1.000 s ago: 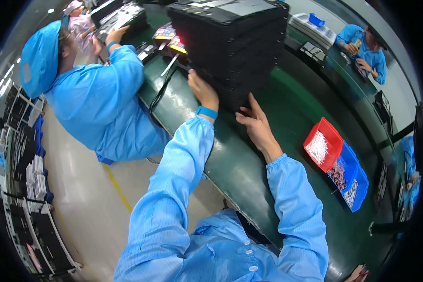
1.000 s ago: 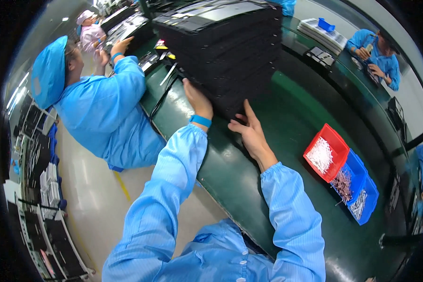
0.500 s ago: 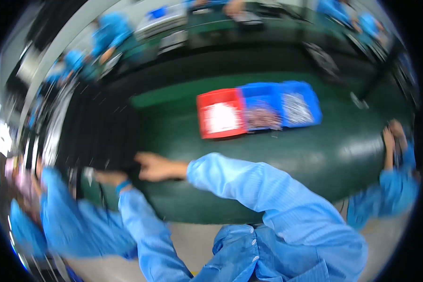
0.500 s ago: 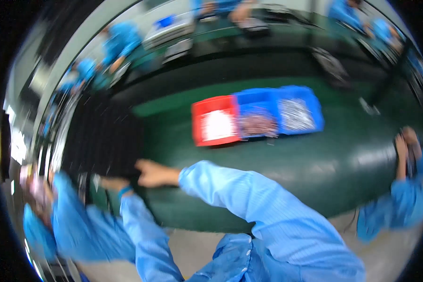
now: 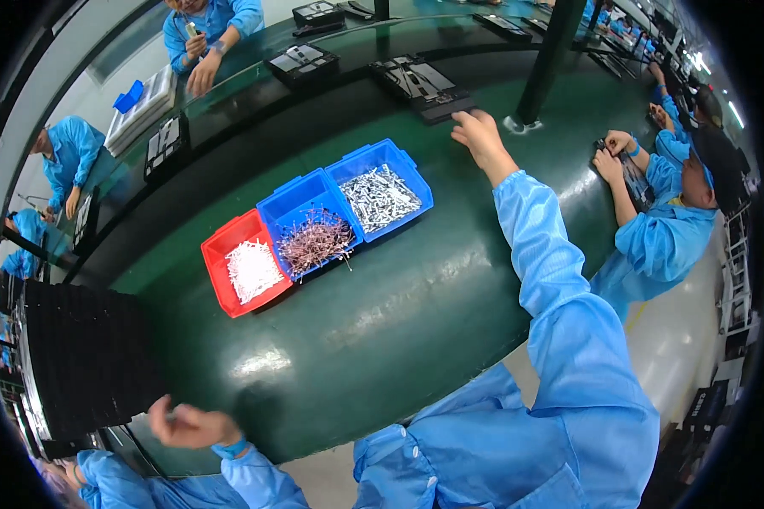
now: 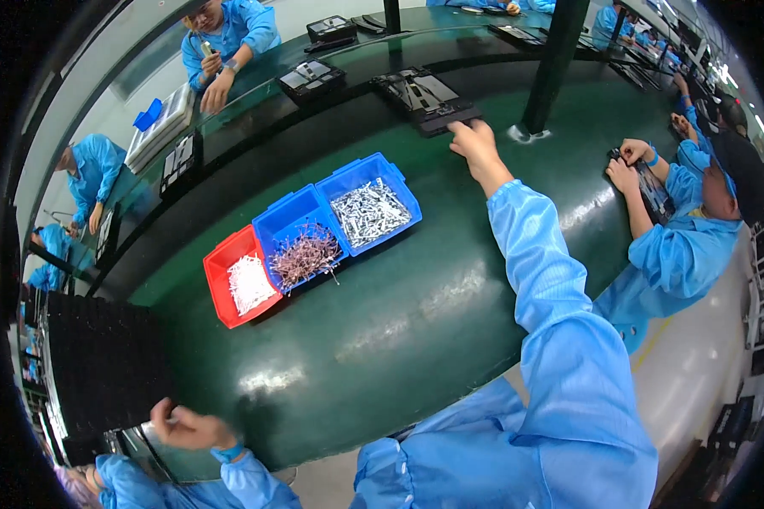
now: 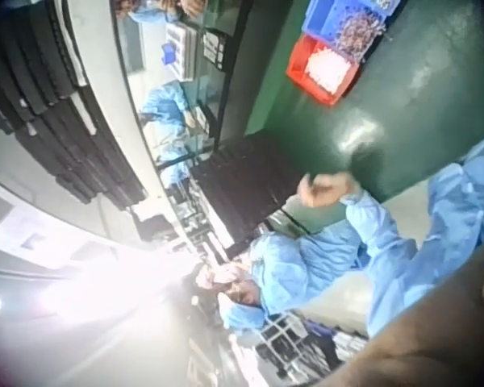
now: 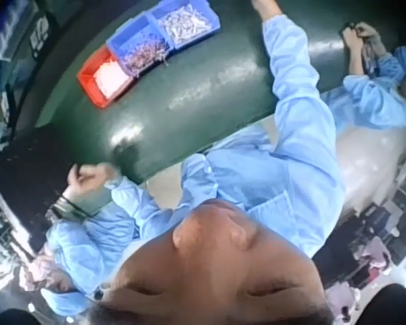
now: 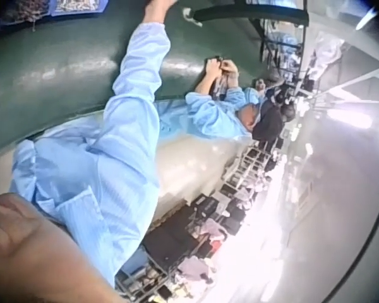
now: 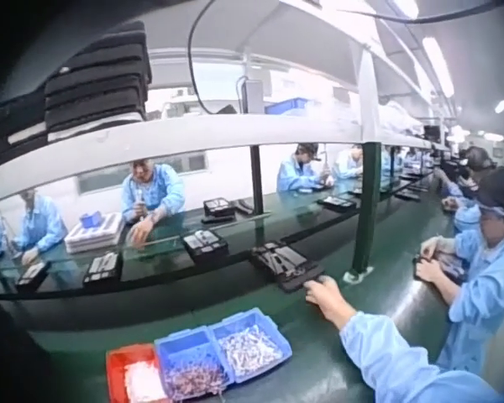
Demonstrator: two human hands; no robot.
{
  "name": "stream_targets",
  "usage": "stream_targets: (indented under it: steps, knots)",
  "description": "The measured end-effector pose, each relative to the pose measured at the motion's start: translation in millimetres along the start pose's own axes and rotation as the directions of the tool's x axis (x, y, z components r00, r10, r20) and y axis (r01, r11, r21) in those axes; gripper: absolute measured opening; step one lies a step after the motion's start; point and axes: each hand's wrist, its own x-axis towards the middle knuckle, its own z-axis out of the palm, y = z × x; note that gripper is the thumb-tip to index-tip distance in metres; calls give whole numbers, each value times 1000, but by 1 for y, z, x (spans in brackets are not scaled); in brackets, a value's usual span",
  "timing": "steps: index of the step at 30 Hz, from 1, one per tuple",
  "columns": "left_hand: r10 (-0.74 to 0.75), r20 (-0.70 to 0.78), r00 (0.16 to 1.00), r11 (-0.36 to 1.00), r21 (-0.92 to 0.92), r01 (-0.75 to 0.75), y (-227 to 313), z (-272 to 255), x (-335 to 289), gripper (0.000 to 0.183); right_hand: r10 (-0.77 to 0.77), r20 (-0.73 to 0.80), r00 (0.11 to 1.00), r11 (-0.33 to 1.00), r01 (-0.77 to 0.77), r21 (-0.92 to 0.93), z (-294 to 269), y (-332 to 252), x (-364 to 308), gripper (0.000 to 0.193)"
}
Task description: The person assembles internal tablet components and buttons into tablet frames by hand, taking the components from bins and placing them into the frames.
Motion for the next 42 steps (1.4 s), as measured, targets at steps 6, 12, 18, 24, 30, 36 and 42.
stream_targets:
  steps: [6,12,18,24,30,36,42]
  knots:
    - [-38,655,755,937,-239,254,101,42,-36,12,225,-80,971,938,-194,286,37,4,34,58]
    - [-112,864,490,829,-191,526,163,91,-43,11,349,60,935,848,-342,404,20,13,80,45]
    - [-42,865,500,857,-227,463,170,105,-54,3,251,47,967,950,-255,179,29,10,57,44]
    - [-140,858,494,788,-206,580,168,102,-55,4,238,175,955,943,-270,192,-14,15,-10,49]
    - [70,854,516,888,-289,358,179,97,-49,9,397,322,860,905,-426,21,-99,-13,-156,54]
    - [321,909,265,718,-416,558,239,112,-51,70,666,444,600,737,-624,-260,-177,-41,-270,44]
    - [529,834,155,760,-547,352,270,150,-52,87,384,398,833,854,-157,-495,-212,-70,-237,28]
